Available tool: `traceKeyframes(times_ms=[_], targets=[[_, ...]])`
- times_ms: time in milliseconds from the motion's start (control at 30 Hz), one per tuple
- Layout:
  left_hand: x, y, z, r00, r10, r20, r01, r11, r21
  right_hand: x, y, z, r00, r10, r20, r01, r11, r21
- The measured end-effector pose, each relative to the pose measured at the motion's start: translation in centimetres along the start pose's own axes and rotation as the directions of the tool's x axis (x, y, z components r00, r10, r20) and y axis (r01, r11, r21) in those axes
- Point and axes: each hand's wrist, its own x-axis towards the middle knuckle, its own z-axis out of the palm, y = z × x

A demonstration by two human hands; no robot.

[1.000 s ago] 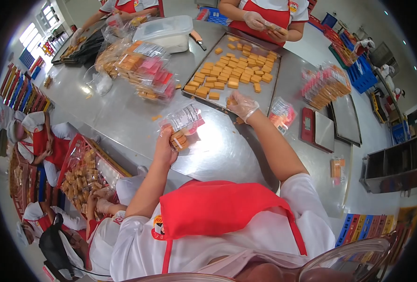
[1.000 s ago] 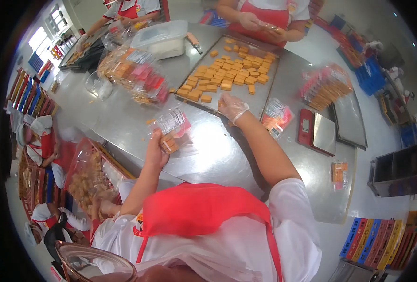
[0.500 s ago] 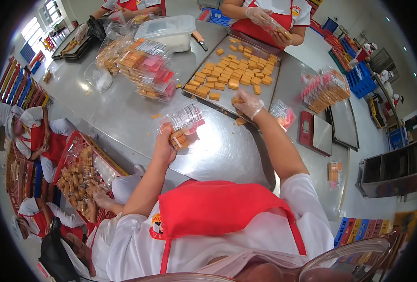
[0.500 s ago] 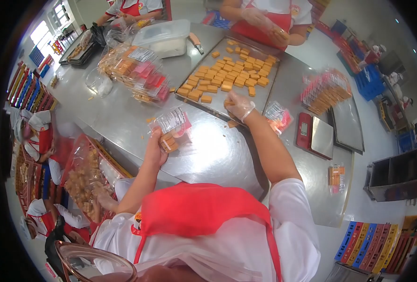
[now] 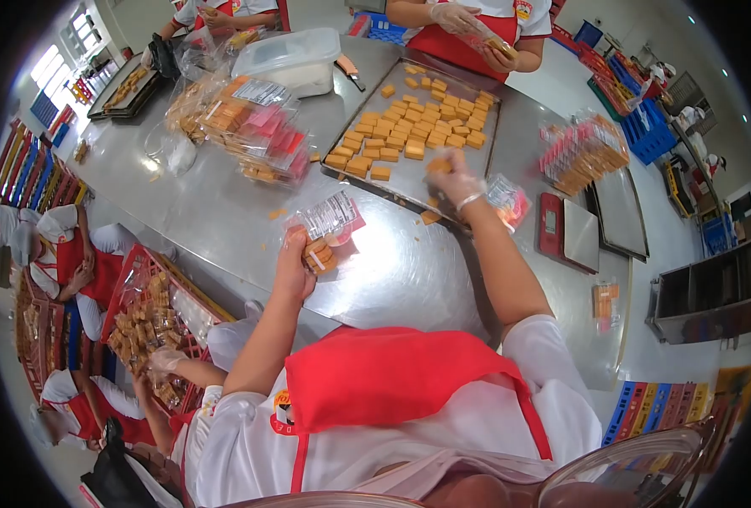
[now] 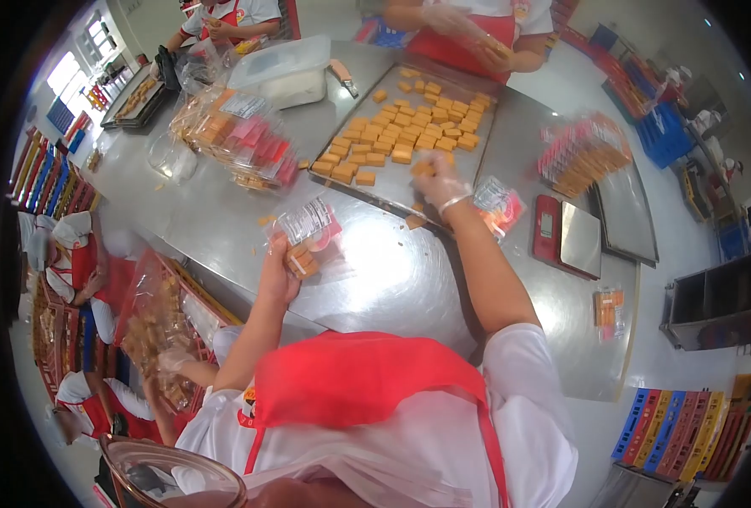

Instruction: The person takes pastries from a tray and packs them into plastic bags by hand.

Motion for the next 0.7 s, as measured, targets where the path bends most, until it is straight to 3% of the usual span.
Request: traceKeyframes(times_ms=[67, 167, 267, 367, 600, 700], targets=[[-0.5, 0.4, 1.5, 0.997, 0.036, -0.072, -0.032, 0.998, 0.06, 2.5, 2.6, 0.2, 0.952, 0.074, -0.295, -0.051, 0.995, 0.085], [-0.1, 0.0, 0.7, 0.995, 0.051, -0.083, -0.044, 0.996, 0.084, 3.8, 3.2, -1.3, 0.955, 0.137, -0.263, -0.158, 0.986, -0.06], [-0.2, -0.3, 0.1, 0.996, 0.053, -0.075, -0.04, 0.986, 0.163, 3.9, 5.1, 0.7, 0.978, 0.004, -0.207, -0.033, 0.99, -0.14], [-0.5, -0.5, 0.0, 0.99, 0.132, -0.039, -0.11, 0.928, 0.355, 4.4, 5.2, 1.0, 0.995, 0.064, -0.082, -0.082, 0.969, -0.235], [-0.5, -0.6, 0.5, 0.994, 0.091, -0.069, -0.072, 0.968, 0.239, 3.7, 3.7, -0.3, 0.982, 0.146, -0.116, -0.157, 0.983, -0.097], [-0.6, -0.4, 0.7, 0.993, 0.081, -0.083, -0.061, 0.972, 0.225, 3.2, 2.3, -1.4, 0.962, 0.256, -0.094, -0.262, 0.963, -0.063]])
